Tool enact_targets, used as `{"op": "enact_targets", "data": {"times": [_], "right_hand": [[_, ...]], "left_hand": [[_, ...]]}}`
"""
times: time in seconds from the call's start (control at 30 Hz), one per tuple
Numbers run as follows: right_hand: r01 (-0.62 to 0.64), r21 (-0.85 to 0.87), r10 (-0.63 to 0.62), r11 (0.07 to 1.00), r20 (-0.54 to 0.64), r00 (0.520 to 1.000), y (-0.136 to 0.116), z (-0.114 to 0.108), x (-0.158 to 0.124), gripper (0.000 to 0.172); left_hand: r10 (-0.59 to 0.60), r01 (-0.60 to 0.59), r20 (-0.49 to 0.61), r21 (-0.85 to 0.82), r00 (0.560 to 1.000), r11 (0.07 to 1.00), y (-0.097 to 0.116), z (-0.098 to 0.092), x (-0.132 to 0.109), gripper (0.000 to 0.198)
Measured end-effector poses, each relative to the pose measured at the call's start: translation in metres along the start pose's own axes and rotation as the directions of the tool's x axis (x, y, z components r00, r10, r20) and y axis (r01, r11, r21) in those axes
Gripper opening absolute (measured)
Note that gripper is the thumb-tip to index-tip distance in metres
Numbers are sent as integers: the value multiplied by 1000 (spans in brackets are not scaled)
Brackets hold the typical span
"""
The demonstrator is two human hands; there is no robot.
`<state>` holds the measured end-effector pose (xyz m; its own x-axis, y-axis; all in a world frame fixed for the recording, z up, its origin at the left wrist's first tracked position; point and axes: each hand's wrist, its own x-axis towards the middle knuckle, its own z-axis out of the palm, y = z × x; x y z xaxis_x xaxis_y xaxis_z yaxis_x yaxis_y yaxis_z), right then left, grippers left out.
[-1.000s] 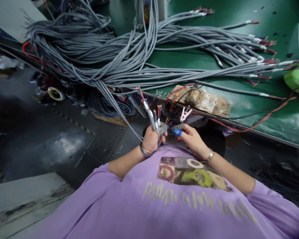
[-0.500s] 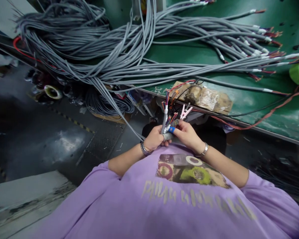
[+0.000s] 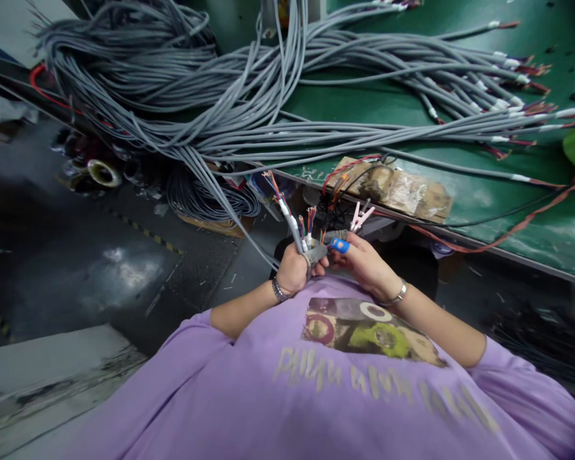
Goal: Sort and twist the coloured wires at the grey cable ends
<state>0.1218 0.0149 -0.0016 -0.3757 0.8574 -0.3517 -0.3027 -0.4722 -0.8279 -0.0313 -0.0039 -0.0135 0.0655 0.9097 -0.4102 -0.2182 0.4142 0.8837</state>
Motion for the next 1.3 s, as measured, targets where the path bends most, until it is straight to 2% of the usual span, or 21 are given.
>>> {"op": "enact_targets", "data": {"times": [0.13,0.27,0.33,0.47,0.6,0.7,0.87,1.0,1.1,1.2,1.3], "right_hand": [[67,-32,-65,997,61,996,-4,4,3,41],[86,-4,-86,996,-6,996,2,9,6,40],[75,51,-74,996,-23,997,6,11,5,42],[-7,184,-1,983,46,999,11,15,5,48],[-40,158,56,987,-103,993,13,14,8,51],[-21,134,46,991,-182,982,14,9,10,52],[-37,30,40,999,-107,993,11,1,5,54],[-19,-28,16,999,-108,994,11,-1,4,47],[2,-7,-3,1000,-125,992,11,-1,6,42],[-56,2,56,998,-53,997,10,-2,3,38],[-103,-73,103,992,-6,995,9,-4,-1,40]], "left_hand": [[-19,19,39,-2,999,1000,-1,1,-1,30],[8,-8,60,-7,998,1000,-3,1,-2,26],[39,-38,47,-15,998,999,-5,1,-3,27],[59,-60,44,7,997,998,-7,1,-5,31],[-6,-4,110,90,994,996,-4,1,-4,37],[-6,2,70,55,998,999,-2,1,-3,38],[22,-23,-42,-25,999,999,-1,-2,-1,35],[30,-31,-48,-21,998,999,-1,-4,1,34],[27,-29,-53,-27,998,999,0,-2,2,32],[46,-51,-87,-55,995,997,2,0,3,30],[56,-64,-93,-84,994,994,3,2,5,30]]}}
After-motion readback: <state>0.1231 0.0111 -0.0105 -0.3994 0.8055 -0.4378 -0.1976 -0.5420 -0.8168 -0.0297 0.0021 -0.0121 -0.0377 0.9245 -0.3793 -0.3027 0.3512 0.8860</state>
